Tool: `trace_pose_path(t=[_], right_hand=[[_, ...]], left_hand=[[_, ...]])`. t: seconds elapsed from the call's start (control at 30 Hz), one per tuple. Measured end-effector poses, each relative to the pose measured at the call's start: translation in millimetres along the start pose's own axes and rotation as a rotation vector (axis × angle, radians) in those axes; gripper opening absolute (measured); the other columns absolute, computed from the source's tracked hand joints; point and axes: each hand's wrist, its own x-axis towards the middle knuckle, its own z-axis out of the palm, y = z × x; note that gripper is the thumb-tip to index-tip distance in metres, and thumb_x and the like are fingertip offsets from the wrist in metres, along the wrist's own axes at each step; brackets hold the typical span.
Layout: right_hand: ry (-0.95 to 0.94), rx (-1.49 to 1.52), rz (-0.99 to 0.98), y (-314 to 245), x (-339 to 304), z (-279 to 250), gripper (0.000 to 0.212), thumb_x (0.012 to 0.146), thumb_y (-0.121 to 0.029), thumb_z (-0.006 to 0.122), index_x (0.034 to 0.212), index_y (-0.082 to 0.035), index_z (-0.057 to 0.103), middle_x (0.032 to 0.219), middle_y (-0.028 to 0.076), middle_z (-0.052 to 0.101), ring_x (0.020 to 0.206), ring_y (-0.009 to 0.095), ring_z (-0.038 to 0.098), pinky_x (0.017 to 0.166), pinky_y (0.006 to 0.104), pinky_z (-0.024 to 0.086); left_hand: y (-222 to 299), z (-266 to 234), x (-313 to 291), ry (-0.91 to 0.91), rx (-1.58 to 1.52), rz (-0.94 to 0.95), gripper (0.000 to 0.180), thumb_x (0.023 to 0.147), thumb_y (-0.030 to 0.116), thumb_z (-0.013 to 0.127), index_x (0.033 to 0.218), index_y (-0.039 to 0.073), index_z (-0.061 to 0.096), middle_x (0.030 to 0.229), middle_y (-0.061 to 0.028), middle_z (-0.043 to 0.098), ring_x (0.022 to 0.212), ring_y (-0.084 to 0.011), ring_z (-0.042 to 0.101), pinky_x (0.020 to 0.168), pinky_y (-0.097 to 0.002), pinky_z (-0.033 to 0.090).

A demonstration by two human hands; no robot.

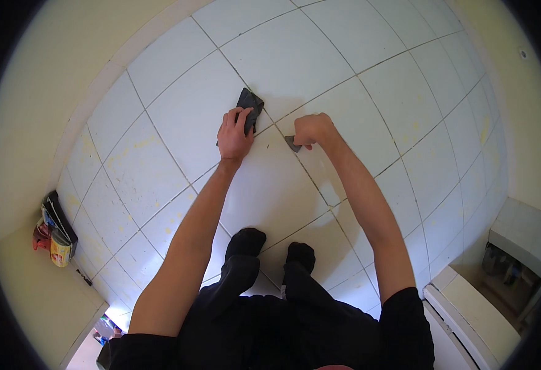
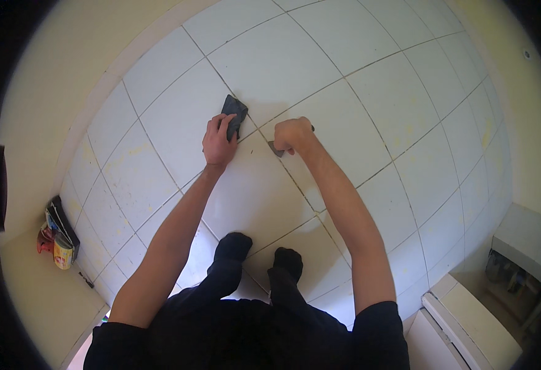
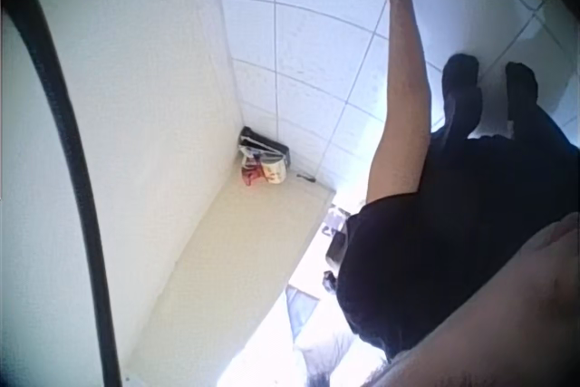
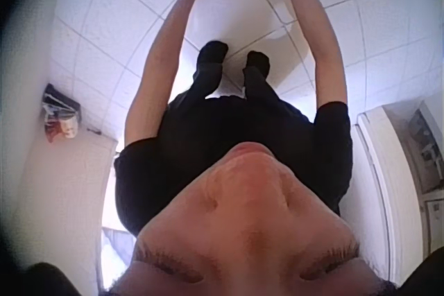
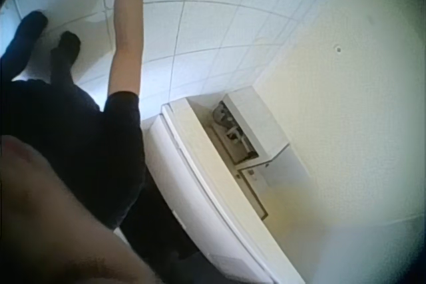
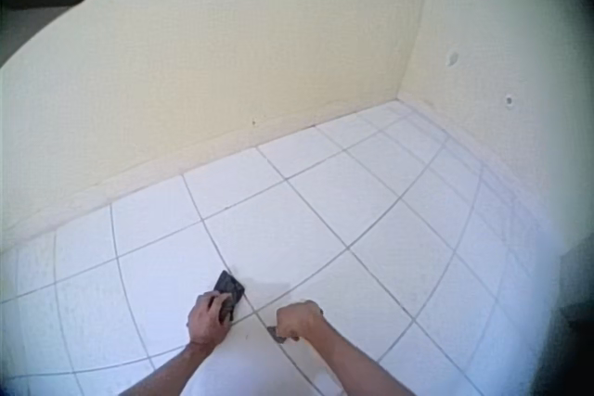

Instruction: The person scrapes grout lines with a scraper while wiping the tile surface with a cloth.

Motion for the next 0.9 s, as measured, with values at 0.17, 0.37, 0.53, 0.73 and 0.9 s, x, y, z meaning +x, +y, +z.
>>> trace_pose_path(t=[0.17,0.37,0.53,0.73,0.9], right_hand=[[-0.019,0.015,0.035,-3.6,-2.1,-6.1,0.017,0.07,-0.012,0.059,0.061,-0.019,0.073,0.077,0.001,0.074,0.077,0.019,0.07,0.082,0.0366,0.046],[-0.003,-0.012,0.053,-6.2,-1.0,-4.5,0.019,0.071,-0.011,0.059,0.061,-0.019,0.073,0.075,-0.001,0.074,0.077,0.018,0.07,0.081,0.0355,0.045],[-0.032,0.06,0.055,0.0,1.2,-3.1,0.019,0.071,-0.012,0.059,0.063,-0.02,0.075,0.077,-0.001,0.074,0.078,0.02,0.07,0.081,0.0355,0.046],[-0.152,0.071,0.006,15.5,22.0,11.7,0.014,0.07,-0.018,0.063,0.064,-0.02,0.075,0.08,0.0,0.074,0.079,0.021,0.071,0.077,0.0397,0.049],[-0.144,0.062,-0.033,22.2,15.4,23.1,0.015,0.071,-0.021,0.064,0.063,-0.021,0.076,0.083,0.001,0.074,0.08,0.022,0.071,0.074,0.0394,0.052]], left_hand=[[0.9,-0.3,1.3,0.002,-0.004,0.006,0.055,0.071,0.001,0.074,0.122,0.018,0.062,0.117,-0.0056,0.058,0.109,-0.0285,0.058,0.086,-0.0409,0.054],[0.4,0.1,0.9,-0.003,-0.006,0.005,0.056,0.07,0.001,0.074,0.122,0.018,0.062,0.117,-0.0055,0.058,0.109,-0.0286,0.058,0.086,-0.0408,0.054],[0.5,-1.9,1.8,0.003,0.003,0.03,0.055,0.069,0.003,0.076,0.121,0.015,0.062,0.116,-0.0043,0.057,0.104,-0.0284,0.058,0.083,-0.0399,0.053],[0.9,2.0,1.7,-0.006,0.006,0.025,0.054,0.071,0.003,0.076,0.121,0.015,0.062,0.117,-0.0042,0.057,0.104,-0.0278,0.057,0.084,-0.0404,0.053],[1.5,0.7,1.7,0.015,0.01,0.036,0.053,0.071,0.003,0.075,0.121,0.015,0.062,0.116,-0.0044,0.057,0.103,-0.0278,0.058,0.083,-0.0402,0.053]])
